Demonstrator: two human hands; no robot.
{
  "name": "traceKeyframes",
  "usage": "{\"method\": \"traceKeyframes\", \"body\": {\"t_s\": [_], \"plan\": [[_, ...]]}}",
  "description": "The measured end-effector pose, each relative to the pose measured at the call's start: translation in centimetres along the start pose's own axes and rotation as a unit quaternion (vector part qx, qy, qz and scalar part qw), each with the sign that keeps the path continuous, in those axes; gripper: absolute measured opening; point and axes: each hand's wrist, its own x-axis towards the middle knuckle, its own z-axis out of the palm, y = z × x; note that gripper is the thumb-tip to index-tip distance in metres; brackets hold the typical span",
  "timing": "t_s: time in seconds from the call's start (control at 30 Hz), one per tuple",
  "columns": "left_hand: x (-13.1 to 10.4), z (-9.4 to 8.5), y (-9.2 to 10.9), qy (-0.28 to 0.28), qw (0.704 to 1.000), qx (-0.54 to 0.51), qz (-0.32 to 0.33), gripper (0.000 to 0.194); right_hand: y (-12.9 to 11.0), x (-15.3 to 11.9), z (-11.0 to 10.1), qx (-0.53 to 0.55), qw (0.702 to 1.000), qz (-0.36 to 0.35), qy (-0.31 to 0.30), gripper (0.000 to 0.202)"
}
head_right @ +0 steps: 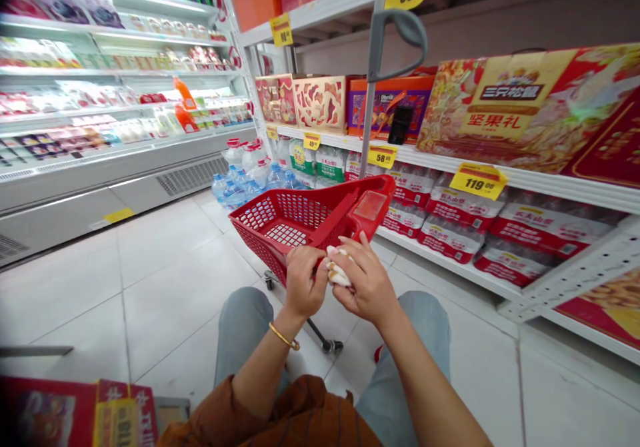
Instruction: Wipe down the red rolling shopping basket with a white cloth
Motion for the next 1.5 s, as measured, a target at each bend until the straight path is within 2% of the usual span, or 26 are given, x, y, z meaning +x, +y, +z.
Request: {"method": "traceKeyframes", "body": {"t_s": [0.43,0.63,1.07,1.33,1.5], "plan": [[0.1,-1.3,-2.5,0.041,0.999,0.027,-0.001,0.031,-1.0,1.2,2.2,0.034,0.999,0.027,-0.007,0.046],[0.4,-1.7,-3.1,0.033,0.998,0.041,-0.018,0.031,-0.8,1.7,2.8,0.045,0.999,0.025,-0.016,0.047],[0.4,-1.9,-3.6,0.05,0.998,0.042,-0.013,0.031,0.9,2.1,2.3,0.061,0.998,-0.002,-0.021,0.044],[0.3,-1.9,-3.7,0.054,0.997,0.04,-0.033,0.031,3.0,2.1,2.1,0.076,0.996,0.045,-0.001,0.04],[0.2,-2.2,-3.2,0.073,0.995,0.049,-0.041,0.028,1.7,2.4,2.2,0.081,0.996,0.038,-0.006,0.039]]}}
